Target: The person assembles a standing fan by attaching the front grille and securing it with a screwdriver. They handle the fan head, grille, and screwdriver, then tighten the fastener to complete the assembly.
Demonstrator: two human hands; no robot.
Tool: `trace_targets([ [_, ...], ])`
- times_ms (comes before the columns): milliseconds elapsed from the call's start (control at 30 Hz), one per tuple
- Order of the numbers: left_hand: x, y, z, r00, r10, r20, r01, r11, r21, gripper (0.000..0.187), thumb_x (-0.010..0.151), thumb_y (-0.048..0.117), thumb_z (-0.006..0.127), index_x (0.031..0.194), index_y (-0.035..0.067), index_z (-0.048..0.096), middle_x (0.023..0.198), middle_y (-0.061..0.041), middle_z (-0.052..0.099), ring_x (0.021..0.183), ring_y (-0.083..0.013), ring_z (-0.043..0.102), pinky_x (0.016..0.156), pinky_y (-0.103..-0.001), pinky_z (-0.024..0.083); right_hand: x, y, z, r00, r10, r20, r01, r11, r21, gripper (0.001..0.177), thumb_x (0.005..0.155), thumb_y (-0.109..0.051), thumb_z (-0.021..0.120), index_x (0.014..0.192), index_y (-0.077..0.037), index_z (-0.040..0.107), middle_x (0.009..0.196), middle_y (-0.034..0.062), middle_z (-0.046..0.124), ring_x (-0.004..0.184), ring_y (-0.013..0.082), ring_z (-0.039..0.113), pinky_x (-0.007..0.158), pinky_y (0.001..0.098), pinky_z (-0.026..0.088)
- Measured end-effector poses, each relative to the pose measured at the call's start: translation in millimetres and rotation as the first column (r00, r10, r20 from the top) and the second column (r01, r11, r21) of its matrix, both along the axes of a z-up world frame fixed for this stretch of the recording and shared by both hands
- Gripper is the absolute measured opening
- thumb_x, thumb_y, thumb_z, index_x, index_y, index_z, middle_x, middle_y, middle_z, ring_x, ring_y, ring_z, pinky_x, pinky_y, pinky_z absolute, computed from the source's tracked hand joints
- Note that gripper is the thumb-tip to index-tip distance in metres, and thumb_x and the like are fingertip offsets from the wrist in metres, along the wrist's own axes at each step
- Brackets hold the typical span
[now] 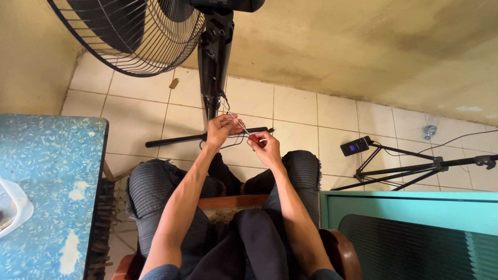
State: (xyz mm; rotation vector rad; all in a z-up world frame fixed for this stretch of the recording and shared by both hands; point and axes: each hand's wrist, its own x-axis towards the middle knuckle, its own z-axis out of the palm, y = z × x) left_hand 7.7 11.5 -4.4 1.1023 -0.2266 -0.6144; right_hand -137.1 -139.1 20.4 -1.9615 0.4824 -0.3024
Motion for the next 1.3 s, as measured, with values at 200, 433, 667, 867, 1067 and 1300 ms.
trace_targets([
  [200, 0, 3, 7, 0.997, -0.082, -0.010, 0.082, 0.996, -0.037, 0.030, 0.098, 0.008, 0.061, 0.127, 0.000, 0.059, 0.115, -0.012, 0.073, 0.105, -0.0226, 0.075, 0.090, -0.034, 0.064, 1, 1, -5, 0.996, 0.068, -0.065, -0.067, 0.997, 0.027, 0.023, 0.099, -0.022, 0.072, 0.111, -0.003, 0.076, 0.085, 0.0092, 0.076, 0.066, 0.0109, 0.069, 0.061, 0.0264, 0.053],
  [433, -3, 0, 5, 1.000, 0.002, 0.000, -0.002, 1.000, 0.010, 0.029, 0.099, 0.004, 0.065, 0.123, -0.011, 0.060, 0.109, -0.020, 0.072, 0.101, -0.0303, 0.075, 0.086, -0.039, 0.065, 0, 2, -7, 0.994, 0.068, 0.089, -0.071, 0.997, 0.039, 0.031, 0.085, -0.017, 0.083, 0.103, 0.004, 0.068, 0.091, 0.0079, 0.076, 0.073, 0.0117, 0.071, 0.061, 0.0268, 0.057],
  [667, -3, -1, 1, 0.998, -0.040, -0.041, 0.039, 0.999, -0.036, 0.035, 0.100, 0.005, 0.058, 0.133, -0.006, 0.055, 0.119, -0.016, 0.070, 0.113, -0.0278, 0.071, 0.094, -0.038, 0.062, 1, -5, 3, 1.000, 0.020, -0.020, -0.019, 0.998, 0.052, 0.021, 0.093, -0.020, 0.077, 0.106, -0.003, 0.076, 0.085, 0.0071, 0.077, 0.069, 0.0130, 0.071, 0.063, 0.0258, 0.055],
  [867, -10, -5, -12, 0.981, 0.022, -0.193, -0.056, 0.983, -0.176, 0.036, 0.101, 0.004, 0.056, 0.136, -0.005, 0.052, 0.121, -0.017, 0.070, 0.113, -0.0289, 0.071, 0.097, -0.040, 0.061, -5, -1, 10, 0.991, 0.045, 0.125, -0.046, 0.999, 0.006, 0.033, 0.077, -0.016, 0.087, 0.102, 0.000, 0.073, 0.085, 0.0066, 0.075, 0.069, 0.0122, 0.070, 0.062, 0.0259, 0.058],
  [1067, -4, -18, -20, 0.976, 0.160, -0.148, -0.181, 0.974, -0.138, 0.038, 0.100, 0.005, 0.061, 0.133, -0.014, 0.053, 0.116, -0.019, 0.069, 0.107, -0.0314, 0.073, 0.093, -0.042, 0.062, -4, -5, 10, 1.000, 0.013, 0.019, -0.015, 0.993, 0.118, 0.026, 0.089, -0.022, 0.080, 0.106, -0.003, 0.078, 0.084, 0.0090, 0.078, 0.066, 0.0121, 0.070, 0.061, 0.0260, 0.055],
  [1300, -8, -22, -25, 0.952, 0.257, -0.167, -0.269, 0.961, -0.056, 0.037, 0.100, 0.002, 0.062, 0.131, -0.017, 0.056, 0.112, -0.020, 0.069, 0.102, -0.0337, 0.073, 0.088, -0.044, 0.065, -6, -3, 0, 0.960, 0.054, 0.273, -0.057, 0.998, 0.001, 0.031, 0.083, -0.015, 0.086, 0.106, 0.004, 0.075, 0.088, 0.0081, 0.078, 0.073, 0.0097, 0.069, 0.065, 0.0241, 0.056],
])
